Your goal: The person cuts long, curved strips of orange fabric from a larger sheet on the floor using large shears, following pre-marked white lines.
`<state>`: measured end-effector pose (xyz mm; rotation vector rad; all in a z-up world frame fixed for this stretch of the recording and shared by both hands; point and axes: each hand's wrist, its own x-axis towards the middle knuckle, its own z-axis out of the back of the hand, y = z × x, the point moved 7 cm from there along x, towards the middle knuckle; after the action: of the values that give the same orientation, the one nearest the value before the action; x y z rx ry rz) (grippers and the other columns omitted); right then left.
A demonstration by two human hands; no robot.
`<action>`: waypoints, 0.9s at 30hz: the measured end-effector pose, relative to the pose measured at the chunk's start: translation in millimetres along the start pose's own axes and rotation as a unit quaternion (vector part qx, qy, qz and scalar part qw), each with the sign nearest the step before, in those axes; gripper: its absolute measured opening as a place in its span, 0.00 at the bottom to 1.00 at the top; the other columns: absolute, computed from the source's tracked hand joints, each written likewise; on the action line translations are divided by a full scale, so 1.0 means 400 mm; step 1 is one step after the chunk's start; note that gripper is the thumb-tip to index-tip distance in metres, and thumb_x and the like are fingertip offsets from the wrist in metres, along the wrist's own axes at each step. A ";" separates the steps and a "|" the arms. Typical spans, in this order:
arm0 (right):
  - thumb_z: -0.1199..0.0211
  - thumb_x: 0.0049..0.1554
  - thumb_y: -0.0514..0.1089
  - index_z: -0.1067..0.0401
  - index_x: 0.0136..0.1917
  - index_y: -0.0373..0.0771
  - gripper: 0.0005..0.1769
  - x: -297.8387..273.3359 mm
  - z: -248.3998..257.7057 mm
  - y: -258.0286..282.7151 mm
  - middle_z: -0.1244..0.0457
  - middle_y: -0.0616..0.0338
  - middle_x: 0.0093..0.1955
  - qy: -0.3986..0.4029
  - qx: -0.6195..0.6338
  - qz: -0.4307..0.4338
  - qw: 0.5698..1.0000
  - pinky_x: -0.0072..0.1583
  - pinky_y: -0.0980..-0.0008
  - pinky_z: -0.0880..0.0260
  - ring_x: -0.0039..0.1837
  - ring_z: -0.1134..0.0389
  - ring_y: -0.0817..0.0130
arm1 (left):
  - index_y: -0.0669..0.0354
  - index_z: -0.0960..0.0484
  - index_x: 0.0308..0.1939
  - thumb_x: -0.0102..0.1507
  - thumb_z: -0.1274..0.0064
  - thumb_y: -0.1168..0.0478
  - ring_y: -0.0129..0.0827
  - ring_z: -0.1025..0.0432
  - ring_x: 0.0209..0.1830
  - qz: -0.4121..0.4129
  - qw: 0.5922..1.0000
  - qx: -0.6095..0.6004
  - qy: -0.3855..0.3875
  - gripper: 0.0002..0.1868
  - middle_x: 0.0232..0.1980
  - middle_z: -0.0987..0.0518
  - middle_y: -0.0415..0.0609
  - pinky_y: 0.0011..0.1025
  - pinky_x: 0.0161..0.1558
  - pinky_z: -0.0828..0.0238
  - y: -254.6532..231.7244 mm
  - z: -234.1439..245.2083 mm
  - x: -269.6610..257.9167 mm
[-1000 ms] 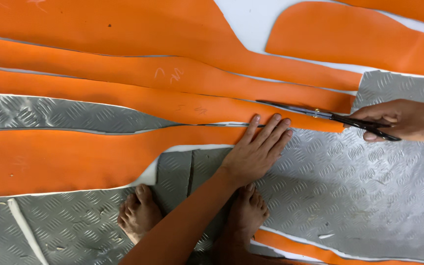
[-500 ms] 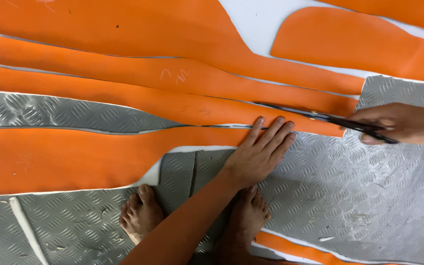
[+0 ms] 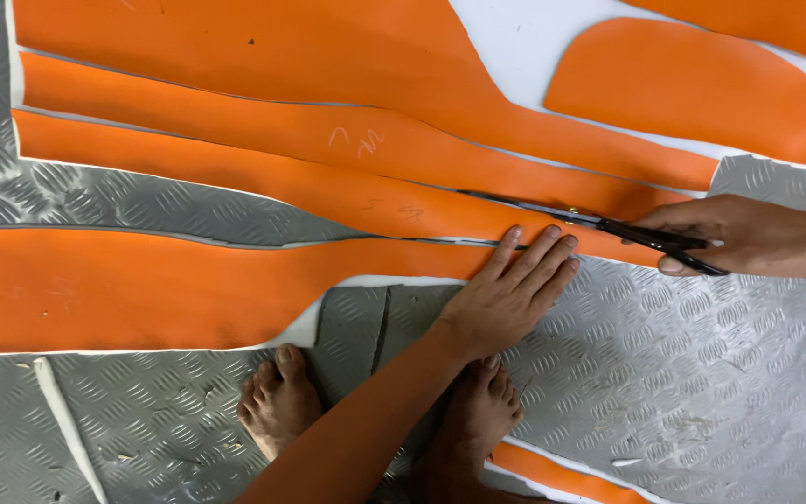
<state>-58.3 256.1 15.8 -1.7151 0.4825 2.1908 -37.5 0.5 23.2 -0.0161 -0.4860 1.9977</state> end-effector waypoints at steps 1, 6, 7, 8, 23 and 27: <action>0.24 0.53 0.57 0.26 0.70 0.48 0.34 0.006 -0.001 -0.006 0.30 0.56 0.48 -0.004 0.015 0.001 1.000 0.52 0.60 0.25 0.49 0.28 0.62 | 0.60 0.30 0.74 0.73 0.59 0.51 0.45 0.51 0.84 0.000 1.000 0.003 -0.002 0.27 0.81 0.40 0.53 0.54 0.81 0.58 0.000 0.001 -0.002; 0.26 0.47 0.60 0.24 0.69 0.48 0.38 0.029 0.004 -0.015 0.29 0.57 0.46 -0.016 0.106 0.071 0.992 0.49 0.62 0.26 0.46 0.28 0.65 | 0.60 0.29 0.74 0.74 0.60 0.51 0.45 0.51 0.84 0.007 1.000 -0.011 -0.010 0.27 0.82 0.40 0.53 0.53 0.82 0.59 0.002 0.009 -0.002; 0.26 0.48 0.61 0.24 0.70 0.49 0.38 0.029 0.001 -0.009 0.28 0.57 0.46 -0.013 0.101 0.070 0.992 0.49 0.62 0.26 0.45 0.27 0.66 | 0.60 0.29 0.74 0.74 0.60 0.51 0.45 0.51 0.84 0.007 1.000 -0.008 -0.009 0.27 0.82 0.40 0.53 0.53 0.81 0.59 0.002 0.010 -0.004; 0.26 0.49 0.60 0.24 0.70 0.49 0.37 0.027 -0.002 -0.002 0.29 0.57 0.46 -0.012 0.072 0.053 0.996 0.49 0.62 0.27 0.45 0.28 0.65 | 0.59 0.29 0.73 0.74 0.60 0.51 0.44 0.51 0.84 0.007 1.000 -0.004 -0.007 0.27 0.82 0.40 0.52 0.53 0.81 0.59 0.002 0.010 -0.004; 0.33 0.52 0.57 0.27 0.67 0.45 0.31 -0.005 0.024 0.184 0.33 0.58 0.52 -0.019 0.136 0.122 0.983 0.54 0.63 0.28 0.52 0.30 0.67 | 0.59 0.28 0.72 0.72 0.60 0.52 0.44 0.51 0.84 0.006 1.000 -0.003 -0.006 0.26 0.80 0.38 0.53 0.54 0.81 0.60 -0.002 0.003 -0.005; 0.33 0.51 0.58 0.28 0.69 0.44 0.35 0.001 0.024 0.239 0.32 0.59 0.58 -0.015 0.129 0.167 0.977 0.62 0.65 0.30 0.61 0.29 0.68 | 0.59 0.28 0.72 0.73 0.60 0.52 0.45 0.51 0.84 0.003 1.000 0.016 -0.010 0.26 0.81 0.38 0.52 0.54 0.81 0.60 0.002 0.006 -0.005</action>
<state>-109.2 175.2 24.2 -1.5504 1.0640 2.2446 -37.9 -2.4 24.8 0.0217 -0.4669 2.0129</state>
